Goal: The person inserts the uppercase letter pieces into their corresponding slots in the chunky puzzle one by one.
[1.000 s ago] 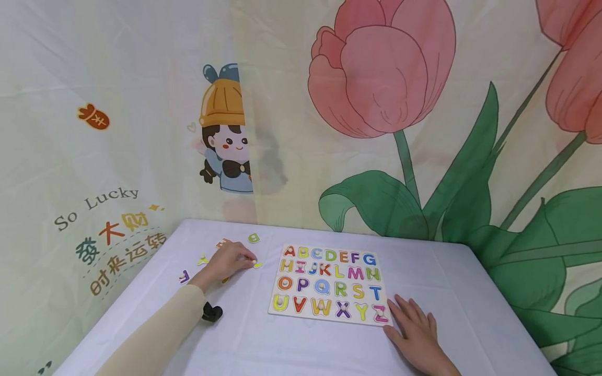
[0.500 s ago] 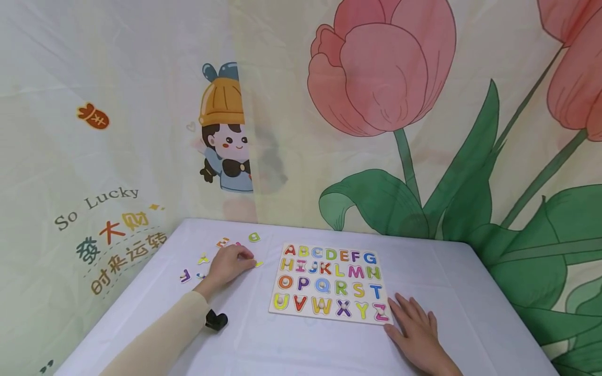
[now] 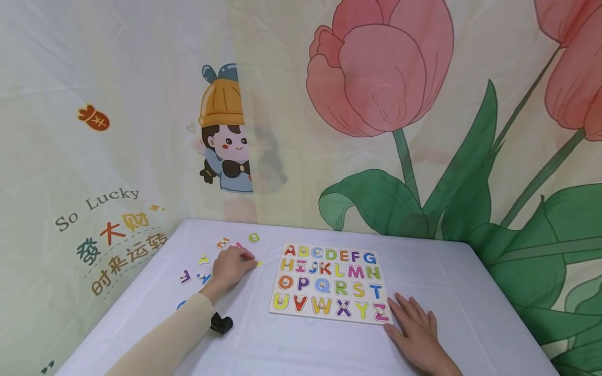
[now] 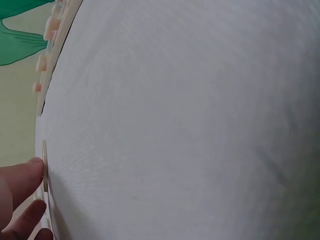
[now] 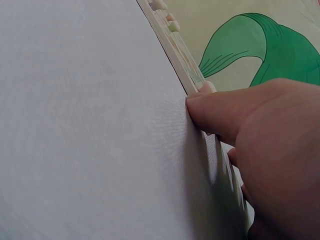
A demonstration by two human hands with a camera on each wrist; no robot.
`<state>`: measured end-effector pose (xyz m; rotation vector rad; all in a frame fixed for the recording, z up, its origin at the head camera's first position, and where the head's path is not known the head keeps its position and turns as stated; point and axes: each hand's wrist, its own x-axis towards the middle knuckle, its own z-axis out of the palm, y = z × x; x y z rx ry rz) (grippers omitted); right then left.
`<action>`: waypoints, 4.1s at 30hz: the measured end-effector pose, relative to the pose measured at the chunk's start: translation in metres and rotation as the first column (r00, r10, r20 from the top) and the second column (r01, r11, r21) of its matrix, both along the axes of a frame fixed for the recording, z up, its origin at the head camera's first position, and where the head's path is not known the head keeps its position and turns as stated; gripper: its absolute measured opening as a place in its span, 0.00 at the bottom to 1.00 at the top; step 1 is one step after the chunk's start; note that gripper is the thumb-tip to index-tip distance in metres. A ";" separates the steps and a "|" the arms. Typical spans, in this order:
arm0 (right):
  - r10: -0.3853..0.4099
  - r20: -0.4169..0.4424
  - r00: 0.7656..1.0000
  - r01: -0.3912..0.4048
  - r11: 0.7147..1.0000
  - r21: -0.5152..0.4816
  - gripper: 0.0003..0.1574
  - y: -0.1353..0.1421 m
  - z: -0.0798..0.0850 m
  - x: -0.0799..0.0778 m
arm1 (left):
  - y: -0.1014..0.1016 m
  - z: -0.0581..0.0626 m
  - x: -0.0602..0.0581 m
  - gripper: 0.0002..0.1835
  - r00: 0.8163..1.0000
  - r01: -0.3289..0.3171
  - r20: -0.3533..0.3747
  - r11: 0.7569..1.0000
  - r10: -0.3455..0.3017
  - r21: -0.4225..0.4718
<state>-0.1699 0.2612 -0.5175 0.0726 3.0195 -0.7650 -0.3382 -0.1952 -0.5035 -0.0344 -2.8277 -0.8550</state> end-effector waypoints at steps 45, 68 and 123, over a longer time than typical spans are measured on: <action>0.013 -0.001 1.000 -0.013 1.000 0.001 0.47 0.000 0.000 -0.002 | 0.180 0.016 0.015 0.02 0.915 0.404 -0.060 0.899 -0.400 0.169; 0.013 0.010 1.000 -0.013 1.000 0.017 0.48 0.000 0.001 -0.002 | 0.200 0.004 0.011 0.03 0.939 0.343 -0.057 0.928 -0.338 0.146; 0.008 0.042 0.999 -0.009 1.000 0.029 0.50 -0.001 -0.004 -0.006 | 0.118 0.034 0.041 0.14 0.896 0.437 -0.016 0.877 -0.443 0.202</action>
